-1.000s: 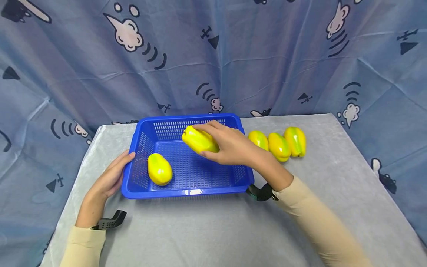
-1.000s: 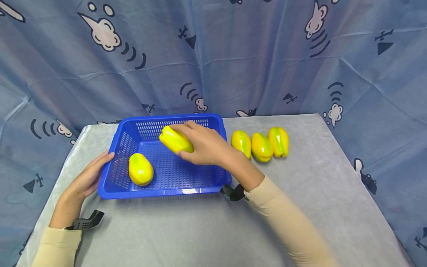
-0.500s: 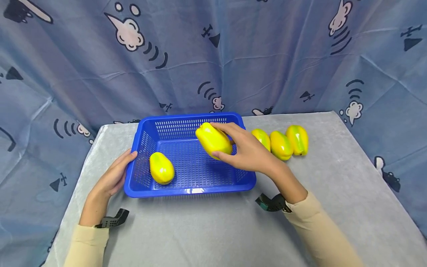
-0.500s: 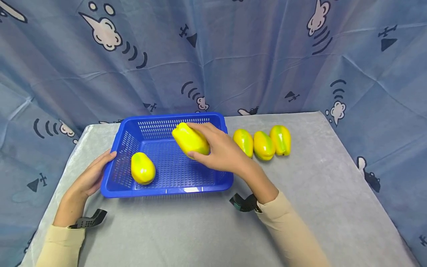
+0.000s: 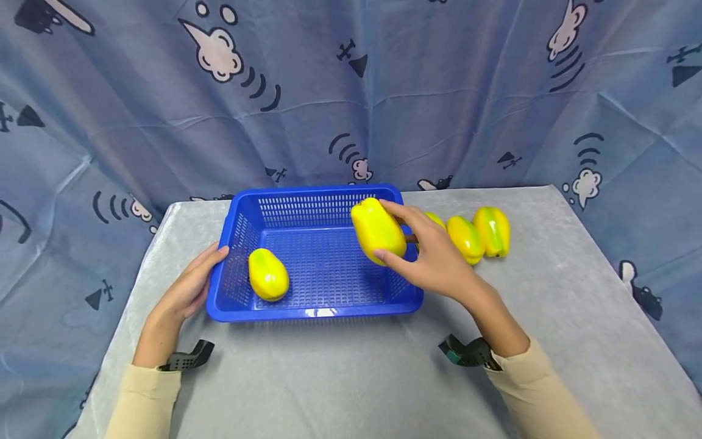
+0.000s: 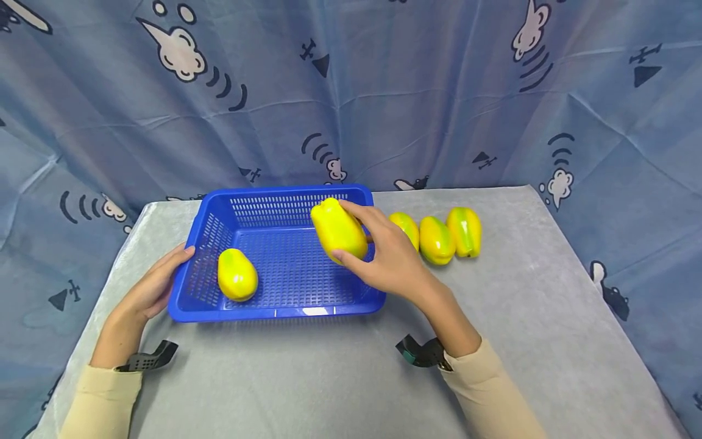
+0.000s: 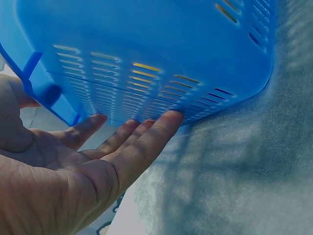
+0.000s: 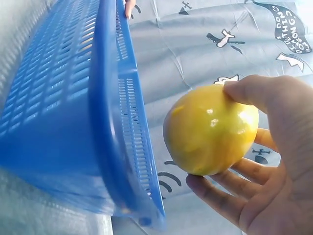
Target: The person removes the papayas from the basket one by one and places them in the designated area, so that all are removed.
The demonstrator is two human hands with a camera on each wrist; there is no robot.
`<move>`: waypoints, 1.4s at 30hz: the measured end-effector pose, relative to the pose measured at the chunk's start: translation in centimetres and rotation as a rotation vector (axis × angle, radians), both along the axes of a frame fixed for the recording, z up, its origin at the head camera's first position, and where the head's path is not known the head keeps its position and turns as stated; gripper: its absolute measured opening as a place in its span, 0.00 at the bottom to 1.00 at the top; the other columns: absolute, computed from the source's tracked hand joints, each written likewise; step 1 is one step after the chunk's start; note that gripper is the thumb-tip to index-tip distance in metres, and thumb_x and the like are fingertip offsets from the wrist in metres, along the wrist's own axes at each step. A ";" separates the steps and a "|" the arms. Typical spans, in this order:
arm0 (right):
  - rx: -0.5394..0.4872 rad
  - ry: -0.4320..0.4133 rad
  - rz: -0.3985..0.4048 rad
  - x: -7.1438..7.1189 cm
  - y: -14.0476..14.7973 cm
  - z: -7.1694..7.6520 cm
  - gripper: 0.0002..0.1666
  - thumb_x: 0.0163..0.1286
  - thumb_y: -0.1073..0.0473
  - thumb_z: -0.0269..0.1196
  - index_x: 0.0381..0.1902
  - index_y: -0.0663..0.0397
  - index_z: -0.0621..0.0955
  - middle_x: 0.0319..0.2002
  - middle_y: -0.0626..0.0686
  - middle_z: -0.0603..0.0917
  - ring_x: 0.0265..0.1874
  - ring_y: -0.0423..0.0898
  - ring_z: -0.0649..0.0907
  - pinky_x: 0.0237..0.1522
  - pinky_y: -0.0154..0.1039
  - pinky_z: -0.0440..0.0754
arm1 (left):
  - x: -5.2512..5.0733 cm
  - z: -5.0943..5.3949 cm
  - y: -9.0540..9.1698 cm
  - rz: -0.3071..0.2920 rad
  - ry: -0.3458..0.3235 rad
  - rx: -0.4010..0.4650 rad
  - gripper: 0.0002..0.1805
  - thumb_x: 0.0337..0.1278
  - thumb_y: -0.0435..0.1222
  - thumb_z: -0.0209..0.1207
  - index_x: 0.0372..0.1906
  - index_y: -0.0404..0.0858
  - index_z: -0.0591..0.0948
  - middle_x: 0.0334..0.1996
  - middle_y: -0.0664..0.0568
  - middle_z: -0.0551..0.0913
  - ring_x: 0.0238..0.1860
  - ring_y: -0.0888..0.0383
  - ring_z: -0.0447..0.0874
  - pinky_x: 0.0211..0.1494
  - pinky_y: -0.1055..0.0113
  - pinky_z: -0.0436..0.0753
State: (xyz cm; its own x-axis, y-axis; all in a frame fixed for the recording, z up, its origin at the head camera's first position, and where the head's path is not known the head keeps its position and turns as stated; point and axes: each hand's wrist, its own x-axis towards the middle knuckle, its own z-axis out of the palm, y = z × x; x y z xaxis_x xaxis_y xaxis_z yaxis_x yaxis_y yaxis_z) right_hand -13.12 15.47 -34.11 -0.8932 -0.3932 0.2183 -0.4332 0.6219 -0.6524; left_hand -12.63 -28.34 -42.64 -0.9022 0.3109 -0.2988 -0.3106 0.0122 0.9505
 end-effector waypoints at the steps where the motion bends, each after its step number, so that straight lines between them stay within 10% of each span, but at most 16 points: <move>1: -0.004 0.002 -0.009 0.1 0.2 0.0 0.47 0.70 0.48 0.73 0.82 0.43 0.66 0.74 0.55 0.75 0.65 0.54 0.80 0.60 0.56 0.88 | 0.0 0.0 0.0 0.001 0.000 -0.003 0.42 0.87 0.53 0.41 0.87 0.36 0.40 0.59 0.62 0.78 0.56 0.67 0.84 0.58 0.69 0.86; 16: -0.052 0.024 -0.132 1.9 3.3 -1.5 0.46 0.70 0.56 0.72 0.82 0.43 0.66 0.72 0.58 0.75 0.63 0.59 0.81 0.55 0.62 0.88 | 0.0 0.0 0.0 -0.004 0.007 -0.012 0.42 0.87 0.53 0.40 0.86 0.35 0.40 0.59 0.63 0.78 0.56 0.67 0.83 0.58 0.70 0.86; 26: -0.084 0.026 -0.221 3.5 6.1 -2.7 0.45 0.70 0.57 0.73 0.81 0.45 0.67 0.73 0.57 0.76 0.63 0.59 0.82 0.52 0.18 0.74 | 0.0 -0.1 -0.1 -0.008 -0.003 -0.014 0.42 0.87 0.53 0.40 0.87 0.37 0.40 0.60 0.62 0.77 0.57 0.67 0.83 0.58 0.69 0.86; 42: -0.099 -0.001 -0.305 5.3 8.9 -4.9 0.45 0.70 0.58 0.72 0.81 0.50 0.67 0.72 0.63 0.77 0.60 0.60 0.81 0.50 0.15 0.72 | 0.0 0.0 0.0 -0.007 0.001 0.000 0.42 0.87 0.52 0.40 0.87 0.36 0.39 0.59 0.62 0.78 0.56 0.66 0.84 0.57 0.68 0.87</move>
